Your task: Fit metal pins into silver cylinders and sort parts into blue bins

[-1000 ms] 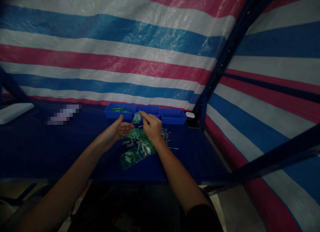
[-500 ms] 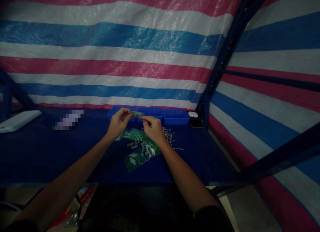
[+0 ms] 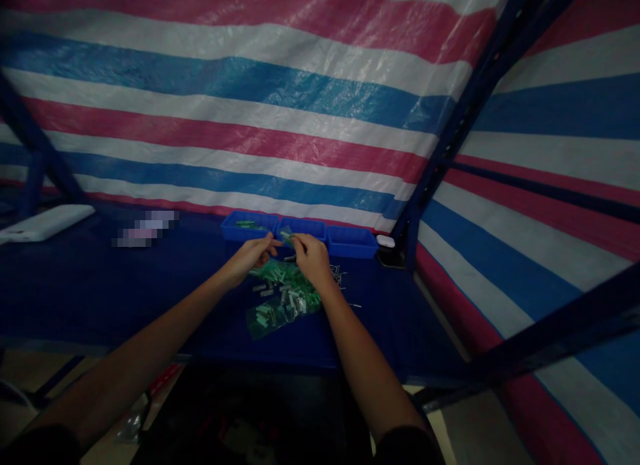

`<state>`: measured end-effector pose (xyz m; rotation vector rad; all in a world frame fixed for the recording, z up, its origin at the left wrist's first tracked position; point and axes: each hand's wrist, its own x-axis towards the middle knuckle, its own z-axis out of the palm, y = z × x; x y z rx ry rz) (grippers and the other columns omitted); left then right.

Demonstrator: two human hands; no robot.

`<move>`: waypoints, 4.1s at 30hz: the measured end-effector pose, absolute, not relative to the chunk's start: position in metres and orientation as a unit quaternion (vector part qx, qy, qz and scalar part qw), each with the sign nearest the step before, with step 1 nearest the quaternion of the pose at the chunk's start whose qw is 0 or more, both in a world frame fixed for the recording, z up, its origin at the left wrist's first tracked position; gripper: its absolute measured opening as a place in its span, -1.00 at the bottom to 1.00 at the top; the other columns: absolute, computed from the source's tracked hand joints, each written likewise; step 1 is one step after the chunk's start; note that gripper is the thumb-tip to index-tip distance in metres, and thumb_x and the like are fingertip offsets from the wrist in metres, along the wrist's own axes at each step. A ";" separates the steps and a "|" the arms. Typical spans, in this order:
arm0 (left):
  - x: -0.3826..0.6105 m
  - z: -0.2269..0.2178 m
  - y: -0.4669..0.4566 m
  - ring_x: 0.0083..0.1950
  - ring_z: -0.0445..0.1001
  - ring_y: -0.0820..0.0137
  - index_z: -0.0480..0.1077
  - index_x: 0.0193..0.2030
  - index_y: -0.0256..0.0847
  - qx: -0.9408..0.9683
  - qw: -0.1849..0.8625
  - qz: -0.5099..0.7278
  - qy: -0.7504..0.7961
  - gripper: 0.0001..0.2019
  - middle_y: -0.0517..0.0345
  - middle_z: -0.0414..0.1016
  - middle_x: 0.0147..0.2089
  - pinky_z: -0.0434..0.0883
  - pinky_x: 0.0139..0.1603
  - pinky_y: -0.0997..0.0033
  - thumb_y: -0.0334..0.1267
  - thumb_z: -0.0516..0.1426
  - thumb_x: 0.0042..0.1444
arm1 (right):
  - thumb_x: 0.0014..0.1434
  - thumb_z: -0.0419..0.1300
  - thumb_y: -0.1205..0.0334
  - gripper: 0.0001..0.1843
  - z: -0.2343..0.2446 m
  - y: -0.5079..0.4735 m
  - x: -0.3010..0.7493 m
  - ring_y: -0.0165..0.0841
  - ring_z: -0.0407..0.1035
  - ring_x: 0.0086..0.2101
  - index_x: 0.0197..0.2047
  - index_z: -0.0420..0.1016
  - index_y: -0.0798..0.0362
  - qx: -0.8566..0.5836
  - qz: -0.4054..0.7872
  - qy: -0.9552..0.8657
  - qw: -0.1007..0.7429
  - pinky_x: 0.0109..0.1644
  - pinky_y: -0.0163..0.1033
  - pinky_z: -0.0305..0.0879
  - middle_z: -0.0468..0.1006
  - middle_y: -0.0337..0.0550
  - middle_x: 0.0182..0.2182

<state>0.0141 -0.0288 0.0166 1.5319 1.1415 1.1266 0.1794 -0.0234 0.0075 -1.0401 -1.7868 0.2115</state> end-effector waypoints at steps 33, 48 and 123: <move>-0.045 0.007 0.004 -0.06 0.35 0.14 0.49 -0.47 -0.14 0.781 0.150 0.165 0.583 -0.75 -0.01 0.50 -0.26 0.27 -0.09 0.33 -0.08 0.25 -0.35 | 0.07 0.12 0.10 -0.80 -0.004 -0.021 0.175 -0.47 0.16 -0.58 -0.49 0.32 0.03 -0.488 0.089 -0.758 0.424 -0.47 -0.37 -0.02 0.30 -0.35 -0.64; -0.015 0.027 -0.017 -0.39 0.28 0.46 0.32 -0.35 -0.25 0.756 0.042 0.519 0.397 -0.89 0.16 0.30 -0.39 0.26 -0.37 0.51 -0.27 0.04 0.09 | 0.04 -0.21 -0.35 -0.27 0.002 -0.028 0.154 -0.46 0.24 -0.62 -0.51 0.46 0.12 -0.415 0.482 -0.588 0.499 -0.55 -0.36 0.03 0.38 -0.19 -0.66; -0.043 -0.004 -0.002 -0.25 0.39 0.34 0.32 -0.22 -0.18 0.800 0.096 0.326 0.494 -0.82 0.13 0.41 -0.29 0.32 -0.18 0.36 -0.25 0.08 0.00 | 0.11 0.08 0.22 -0.81 0.009 -0.030 0.173 -0.32 0.30 -0.31 -0.31 0.51 0.04 -0.459 0.023 -0.767 0.448 -0.16 -0.21 0.16 0.47 -0.15 -0.41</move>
